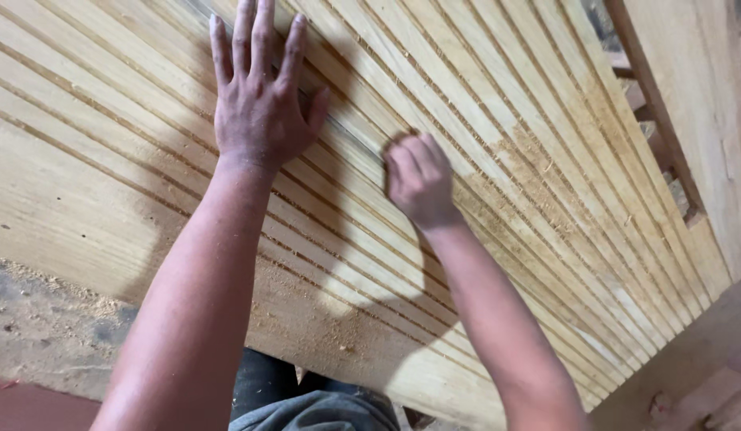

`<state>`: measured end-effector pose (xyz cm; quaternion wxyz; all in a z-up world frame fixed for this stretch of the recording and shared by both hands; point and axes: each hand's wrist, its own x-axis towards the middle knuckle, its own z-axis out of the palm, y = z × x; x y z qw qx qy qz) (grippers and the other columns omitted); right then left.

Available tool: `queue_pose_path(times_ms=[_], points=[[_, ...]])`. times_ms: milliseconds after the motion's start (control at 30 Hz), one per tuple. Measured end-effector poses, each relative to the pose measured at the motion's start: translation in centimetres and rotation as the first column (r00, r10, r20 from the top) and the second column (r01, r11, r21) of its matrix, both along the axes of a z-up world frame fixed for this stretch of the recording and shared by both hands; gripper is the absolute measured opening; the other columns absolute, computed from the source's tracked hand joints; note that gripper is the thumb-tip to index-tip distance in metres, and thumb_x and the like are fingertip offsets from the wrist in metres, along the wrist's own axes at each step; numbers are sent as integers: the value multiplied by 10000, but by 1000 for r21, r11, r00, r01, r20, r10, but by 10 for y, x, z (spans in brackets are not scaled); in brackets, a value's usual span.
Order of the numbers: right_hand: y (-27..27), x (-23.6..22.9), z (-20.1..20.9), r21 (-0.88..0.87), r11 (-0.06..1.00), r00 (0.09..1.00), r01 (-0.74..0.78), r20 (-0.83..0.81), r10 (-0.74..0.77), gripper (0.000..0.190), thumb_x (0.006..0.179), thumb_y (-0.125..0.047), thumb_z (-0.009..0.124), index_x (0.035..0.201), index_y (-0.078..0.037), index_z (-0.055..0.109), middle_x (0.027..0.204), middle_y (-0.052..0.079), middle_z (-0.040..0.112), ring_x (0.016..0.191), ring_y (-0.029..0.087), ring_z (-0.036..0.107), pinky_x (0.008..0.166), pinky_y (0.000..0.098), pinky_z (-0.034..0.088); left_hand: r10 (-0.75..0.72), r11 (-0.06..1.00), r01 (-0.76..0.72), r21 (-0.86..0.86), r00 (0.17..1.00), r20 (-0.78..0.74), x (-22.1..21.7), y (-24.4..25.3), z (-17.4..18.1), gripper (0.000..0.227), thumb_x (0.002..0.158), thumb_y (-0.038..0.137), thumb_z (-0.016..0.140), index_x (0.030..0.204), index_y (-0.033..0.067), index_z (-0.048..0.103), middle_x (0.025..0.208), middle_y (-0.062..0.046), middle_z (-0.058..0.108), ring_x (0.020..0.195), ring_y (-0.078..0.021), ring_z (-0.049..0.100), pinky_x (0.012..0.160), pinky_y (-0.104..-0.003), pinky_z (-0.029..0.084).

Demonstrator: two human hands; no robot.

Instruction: The person sands a large wooden board with a sanding block, moving it back and forth along the grain. They occasionally wipe the surface with their hand to remove dust.

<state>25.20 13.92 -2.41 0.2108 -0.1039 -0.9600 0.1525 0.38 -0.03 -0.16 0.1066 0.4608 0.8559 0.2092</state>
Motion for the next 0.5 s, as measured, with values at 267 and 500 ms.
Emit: queue_pose_path(times_ms=[267,500], points=[[0,9,-8,-27,999,999,30,30,-29,142,988,5,695,851,11,654,806,120,645,728,234,572,618,296,478,-16,999,14,-41,999,-51,0,-2,-7,774,1086,476,634,1694,74,373,1685,-277,239,1593,-432,154,1286,-649,48],[-2,2,9,94,995,999,-20,-41,24,68,978,-37,658,922,3,651,916,142,646,887,285,637,891,445,577,-12,1000,11,-9,999,-36,0,-2,0,773,1047,479,655,1646,70,387,1684,-271,262,1590,-423,165,1290,-633,57]])
